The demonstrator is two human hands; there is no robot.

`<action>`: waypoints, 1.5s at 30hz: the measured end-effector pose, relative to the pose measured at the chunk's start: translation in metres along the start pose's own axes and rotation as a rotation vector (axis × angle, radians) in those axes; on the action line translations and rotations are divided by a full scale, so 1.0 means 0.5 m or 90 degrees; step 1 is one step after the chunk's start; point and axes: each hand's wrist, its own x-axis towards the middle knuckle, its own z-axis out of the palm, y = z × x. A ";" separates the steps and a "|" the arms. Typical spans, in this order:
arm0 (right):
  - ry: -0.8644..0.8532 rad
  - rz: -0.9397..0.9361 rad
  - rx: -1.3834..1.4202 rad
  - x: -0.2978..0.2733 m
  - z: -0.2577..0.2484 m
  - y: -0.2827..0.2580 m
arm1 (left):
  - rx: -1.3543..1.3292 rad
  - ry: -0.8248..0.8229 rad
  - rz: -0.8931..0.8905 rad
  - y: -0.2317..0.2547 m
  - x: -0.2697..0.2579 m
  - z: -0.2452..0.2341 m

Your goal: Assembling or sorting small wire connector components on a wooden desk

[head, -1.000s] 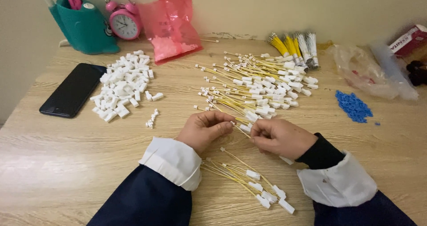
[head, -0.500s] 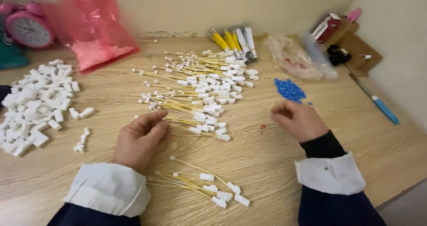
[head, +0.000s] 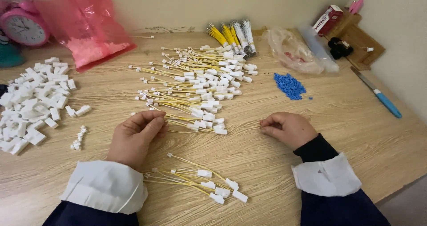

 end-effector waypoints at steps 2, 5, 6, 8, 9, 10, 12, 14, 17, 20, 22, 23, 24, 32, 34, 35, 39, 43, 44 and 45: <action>0.002 -0.010 -0.026 0.001 0.004 -0.005 | 0.009 -0.004 0.002 -0.003 0.002 -0.001; 0.022 -0.029 -0.071 0.000 0.009 -0.022 | 0.019 -0.007 0.016 -0.004 0.005 -0.002; 0.011 -0.022 -0.111 0.001 0.010 -0.025 | 0.022 -0.017 0.015 -0.006 0.007 -0.004; 0.001 -0.017 -0.151 0.002 0.014 -0.026 | 0.023 -0.025 0.015 -0.012 0.011 -0.003; 0.001 -0.028 -0.165 0.002 0.017 -0.023 | 0.016 -0.028 0.015 -0.016 0.012 -0.002; 0.002 -0.040 -0.178 0.003 0.021 -0.023 | 0.009 -0.030 0.017 -0.018 0.014 -0.004; 0.013 -0.061 -0.101 0.008 0.027 -0.022 | -0.021 -0.028 0.010 -0.026 0.016 -0.005; 0.023 -0.088 -0.024 0.009 0.037 -0.034 | -0.050 -0.021 0.008 -0.033 0.022 -0.006; -0.028 -0.115 0.271 0.001 0.053 -0.083 | 0.037 -0.026 0.045 -0.042 0.029 -0.008; -0.103 -0.172 0.440 0.013 0.052 -0.170 | 0.042 -0.018 0.044 -0.042 0.032 -0.009; -0.109 -0.213 0.516 0.026 0.066 -0.228 | 0.055 -0.035 0.040 -0.034 0.026 -0.010; -0.118 -0.226 0.515 0.040 0.081 -0.245 | 0.055 -0.021 0.046 -0.033 0.024 -0.008; -0.106 -0.224 0.510 0.051 0.097 -0.262 | 0.056 -0.028 0.044 -0.032 0.022 -0.005; -0.041 -0.211 0.465 0.061 0.170 -0.347 | 0.102 -0.058 0.046 -0.052 0.036 -0.003; -0.005 -0.218 0.411 0.046 0.161 -0.361 | 0.070 -0.053 0.074 -0.052 0.038 0.000; -0.008 -0.216 0.413 0.048 0.166 -0.358 | 0.072 -0.051 0.071 -0.050 0.034 -0.001; 0.034 -0.220 0.386 0.048 0.172 -0.350 | 0.087 -0.048 0.089 -0.052 0.032 -0.002; 0.041 -0.212 0.409 0.057 0.188 -0.340 | 0.113 -0.034 0.105 -0.050 0.026 -0.001; 0.041 -0.211 0.410 0.057 0.186 -0.340 | 0.115 -0.035 0.104 -0.048 0.026 -0.001; 0.032 -0.208 0.412 0.056 0.185 -0.341 | 0.128 -0.029 0.113 -0.045 0.026 -0.001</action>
